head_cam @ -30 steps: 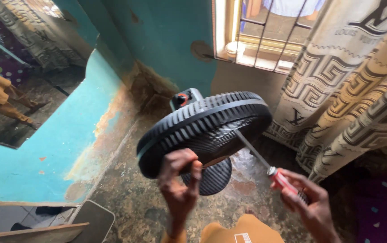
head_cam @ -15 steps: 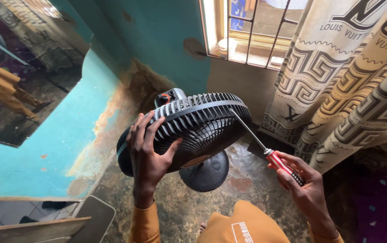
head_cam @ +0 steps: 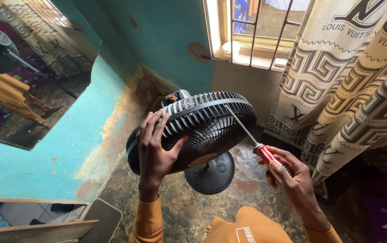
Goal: The person uses a screwdriver to loosen and remove the front grill of a standing fan. They then detach the fan blades from the motor hub and set the components aside.
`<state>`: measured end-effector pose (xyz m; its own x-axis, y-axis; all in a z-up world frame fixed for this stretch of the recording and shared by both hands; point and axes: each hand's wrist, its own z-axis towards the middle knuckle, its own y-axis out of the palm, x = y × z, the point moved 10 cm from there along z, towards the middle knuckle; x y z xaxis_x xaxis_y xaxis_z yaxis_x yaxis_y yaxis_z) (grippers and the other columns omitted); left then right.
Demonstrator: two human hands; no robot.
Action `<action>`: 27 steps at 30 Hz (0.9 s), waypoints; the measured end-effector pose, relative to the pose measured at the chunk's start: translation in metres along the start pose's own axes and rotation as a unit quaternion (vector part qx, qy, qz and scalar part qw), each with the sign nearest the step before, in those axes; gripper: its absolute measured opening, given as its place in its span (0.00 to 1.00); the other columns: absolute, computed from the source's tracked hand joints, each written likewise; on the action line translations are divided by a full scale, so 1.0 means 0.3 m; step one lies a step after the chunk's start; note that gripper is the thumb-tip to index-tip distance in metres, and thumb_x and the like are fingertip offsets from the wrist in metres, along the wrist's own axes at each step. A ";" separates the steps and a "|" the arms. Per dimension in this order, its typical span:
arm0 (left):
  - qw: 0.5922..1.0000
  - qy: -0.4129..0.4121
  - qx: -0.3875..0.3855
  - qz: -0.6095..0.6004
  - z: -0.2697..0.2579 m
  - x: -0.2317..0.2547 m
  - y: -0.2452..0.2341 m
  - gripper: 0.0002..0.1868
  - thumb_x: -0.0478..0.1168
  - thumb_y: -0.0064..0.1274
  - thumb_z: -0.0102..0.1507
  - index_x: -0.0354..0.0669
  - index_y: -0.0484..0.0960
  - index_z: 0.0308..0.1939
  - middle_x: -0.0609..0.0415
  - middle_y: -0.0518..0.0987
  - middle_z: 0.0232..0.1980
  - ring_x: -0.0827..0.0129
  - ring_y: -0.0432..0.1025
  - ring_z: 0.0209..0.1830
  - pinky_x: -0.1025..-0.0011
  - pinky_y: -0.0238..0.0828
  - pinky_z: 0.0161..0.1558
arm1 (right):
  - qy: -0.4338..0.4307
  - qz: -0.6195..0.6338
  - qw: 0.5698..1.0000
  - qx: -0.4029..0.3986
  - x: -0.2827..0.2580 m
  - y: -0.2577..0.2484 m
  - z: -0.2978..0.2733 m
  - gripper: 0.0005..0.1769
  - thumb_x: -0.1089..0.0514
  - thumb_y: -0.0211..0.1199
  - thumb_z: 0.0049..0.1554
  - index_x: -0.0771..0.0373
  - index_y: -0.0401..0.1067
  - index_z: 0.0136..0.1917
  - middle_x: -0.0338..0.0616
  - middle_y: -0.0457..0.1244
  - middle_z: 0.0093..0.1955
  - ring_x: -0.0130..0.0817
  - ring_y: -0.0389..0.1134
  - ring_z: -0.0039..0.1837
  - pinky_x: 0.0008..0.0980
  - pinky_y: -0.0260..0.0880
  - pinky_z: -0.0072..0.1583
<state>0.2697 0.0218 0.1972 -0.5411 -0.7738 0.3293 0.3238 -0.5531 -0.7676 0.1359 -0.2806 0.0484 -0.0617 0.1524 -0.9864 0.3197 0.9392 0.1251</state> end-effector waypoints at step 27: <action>0.998 0.022 -0.021 -0.062 0.032 -0.037 0.004 0.41 0.45 0.75 0.49 0.45 0.75 0.64 0.48 0.70 0.73 0.51 0.61 0.76 0.46 0.48 0.77 | -0.097 -0.036 0.989 0.109 -0.005 0.067 -0.092 0.34 0.60 0.62 0.53 0.68 0.64 0.72 0.45 0.68 0.51 0.25 0.66 0.38 0.22 0.71 0.37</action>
<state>0.2835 0.0266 0.1980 -0.6084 -0.6861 0.3989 0.2204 -0.6289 -0.7456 0.1163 -0.2534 0.0555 0.0830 0.0059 -0.9965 0.5186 0.8537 0.0482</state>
